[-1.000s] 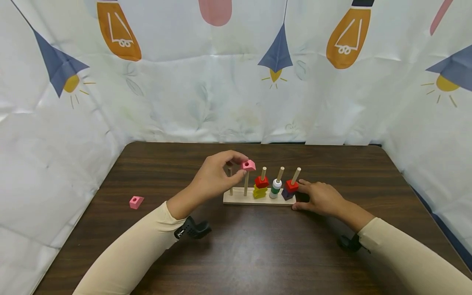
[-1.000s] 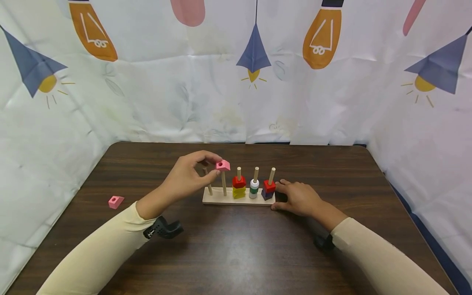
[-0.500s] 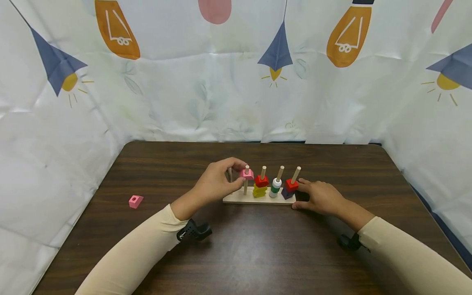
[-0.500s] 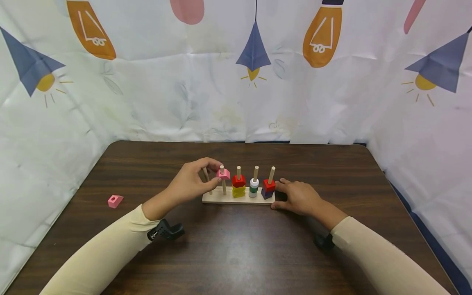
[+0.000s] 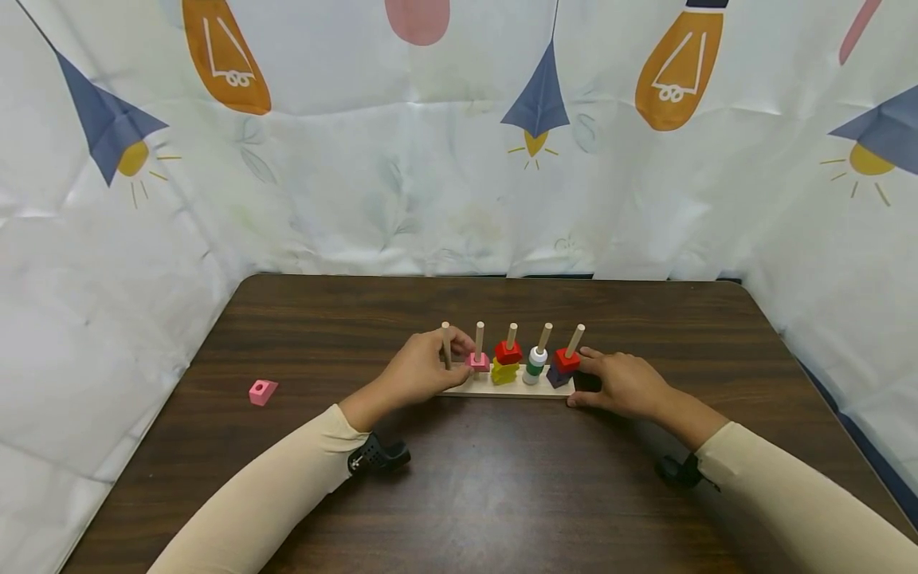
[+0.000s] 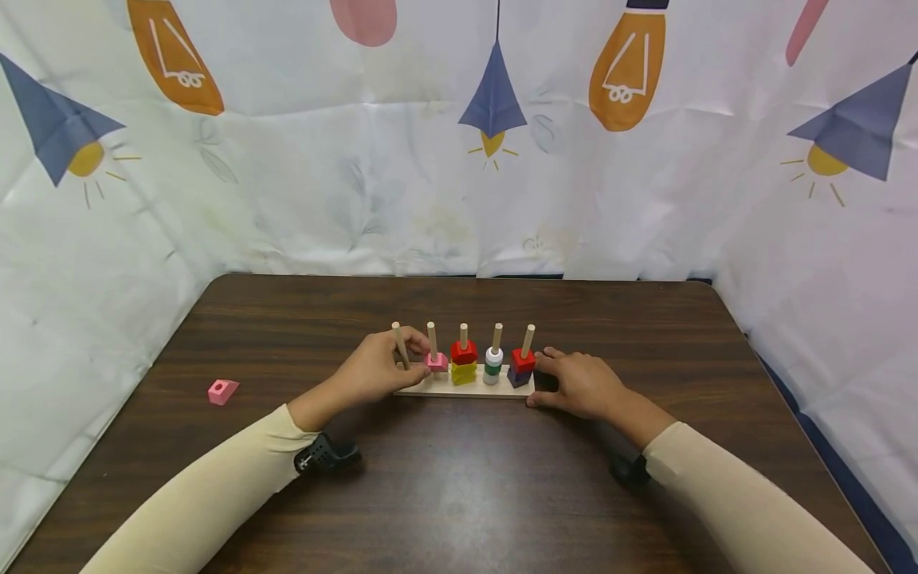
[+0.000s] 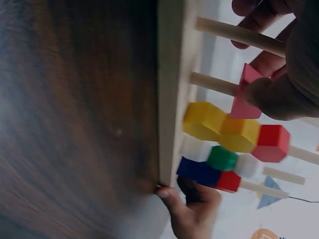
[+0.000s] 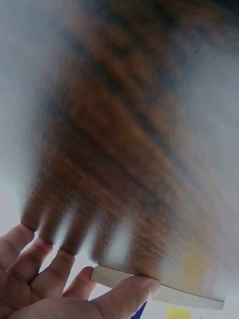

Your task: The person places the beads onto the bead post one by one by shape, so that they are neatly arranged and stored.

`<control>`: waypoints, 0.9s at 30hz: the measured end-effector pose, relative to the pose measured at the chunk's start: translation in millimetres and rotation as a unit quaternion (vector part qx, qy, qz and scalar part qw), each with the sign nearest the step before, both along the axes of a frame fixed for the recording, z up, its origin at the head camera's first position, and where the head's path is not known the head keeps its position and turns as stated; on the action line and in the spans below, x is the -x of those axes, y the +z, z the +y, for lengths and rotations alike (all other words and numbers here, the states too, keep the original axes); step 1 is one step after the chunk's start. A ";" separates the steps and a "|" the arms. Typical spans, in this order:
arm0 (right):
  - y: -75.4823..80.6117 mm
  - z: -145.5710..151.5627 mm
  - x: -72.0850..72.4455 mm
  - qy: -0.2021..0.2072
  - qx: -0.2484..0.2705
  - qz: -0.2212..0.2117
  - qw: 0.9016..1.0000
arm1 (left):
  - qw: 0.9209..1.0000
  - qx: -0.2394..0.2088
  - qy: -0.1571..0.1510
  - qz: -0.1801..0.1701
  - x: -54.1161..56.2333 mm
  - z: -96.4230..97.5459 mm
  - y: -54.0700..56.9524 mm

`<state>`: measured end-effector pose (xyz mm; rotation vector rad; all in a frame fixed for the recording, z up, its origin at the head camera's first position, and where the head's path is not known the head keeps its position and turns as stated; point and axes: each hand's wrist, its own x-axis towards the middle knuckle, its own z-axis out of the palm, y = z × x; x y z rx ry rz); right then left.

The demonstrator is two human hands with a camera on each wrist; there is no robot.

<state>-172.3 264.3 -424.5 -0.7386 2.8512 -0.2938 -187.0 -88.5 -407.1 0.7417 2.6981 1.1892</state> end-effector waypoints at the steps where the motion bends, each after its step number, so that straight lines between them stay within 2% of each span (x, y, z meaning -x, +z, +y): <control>1: 0.1 -0.1 -0.1 0.000 0.000 0.000 1.000 | 1.000 0.008 0.000 -0.003 0.7 0.1 -2.7; 8: 1.0 -0.9 -1.2 0.001 0.002 0.004 1.000 | 0.999 0.039 -0.001 -0.015 3.4 1.6 -19.0; 12: 1.3 -0.9 -1.4 0.002 0.003 0.005 1.000 | 0.999 0.044 0.003 -0.011 2.8 1.3 -21.9; 19: 0.9 -0.7 -1.2 0.003 0.002 0.005 1.000 | 0.999 0.052 0.001 0.014 -2.5 -6.8 -16.7; 27: -0.2 -0.5 -1.1 0.001 0.001 0.004 1.000 | 0.994 0.089 0.012 0.067 -15.6 -38.8 -4.1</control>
